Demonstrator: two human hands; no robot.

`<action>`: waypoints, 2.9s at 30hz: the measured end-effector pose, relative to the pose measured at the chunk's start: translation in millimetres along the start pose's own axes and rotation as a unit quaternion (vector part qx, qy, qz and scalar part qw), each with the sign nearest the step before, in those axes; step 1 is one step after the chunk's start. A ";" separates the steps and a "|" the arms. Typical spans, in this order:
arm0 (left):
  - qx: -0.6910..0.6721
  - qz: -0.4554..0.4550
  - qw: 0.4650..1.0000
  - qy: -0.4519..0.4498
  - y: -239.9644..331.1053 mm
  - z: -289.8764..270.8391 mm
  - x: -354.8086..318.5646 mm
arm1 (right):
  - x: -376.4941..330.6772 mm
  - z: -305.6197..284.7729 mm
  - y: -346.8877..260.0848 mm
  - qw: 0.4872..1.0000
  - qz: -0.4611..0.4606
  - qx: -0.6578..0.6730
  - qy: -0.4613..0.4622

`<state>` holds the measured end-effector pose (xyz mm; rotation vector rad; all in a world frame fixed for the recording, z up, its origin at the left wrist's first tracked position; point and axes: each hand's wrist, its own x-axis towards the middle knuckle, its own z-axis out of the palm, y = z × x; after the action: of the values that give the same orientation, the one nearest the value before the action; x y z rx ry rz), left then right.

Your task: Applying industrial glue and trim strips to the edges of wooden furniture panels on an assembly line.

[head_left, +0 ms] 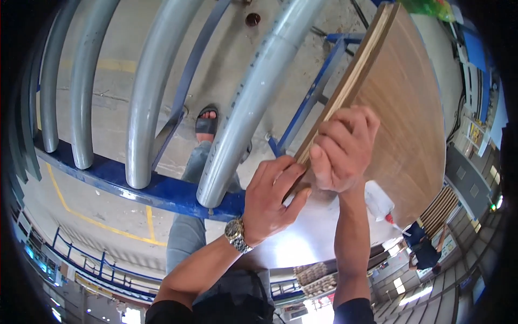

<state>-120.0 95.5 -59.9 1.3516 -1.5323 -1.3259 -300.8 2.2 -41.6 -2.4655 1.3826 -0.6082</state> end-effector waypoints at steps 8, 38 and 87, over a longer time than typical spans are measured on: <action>-0.025 -0.070 0.997 -0.004 4.9 2.0 -1.7 | -6.8 1.0 2.6 0.997 -0.002 0.026 0.067; -0.083 -0.036 0.995 -0.047 -0.9 -10.8 1.6 | -7.6 -11.9 -6.0 0.900 -0.108 -0.422 0.001; 0.194 0.005 0.938 0.287 34.4 69.7 -4.1 | -1.3 5.2 13.4 0.913 0.052 0.403 0.034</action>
<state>-193.6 114.2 -43.0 1.7728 -1.4106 -0.5397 -309.0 -3.6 -52.0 -1.7086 0.9824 -0.9987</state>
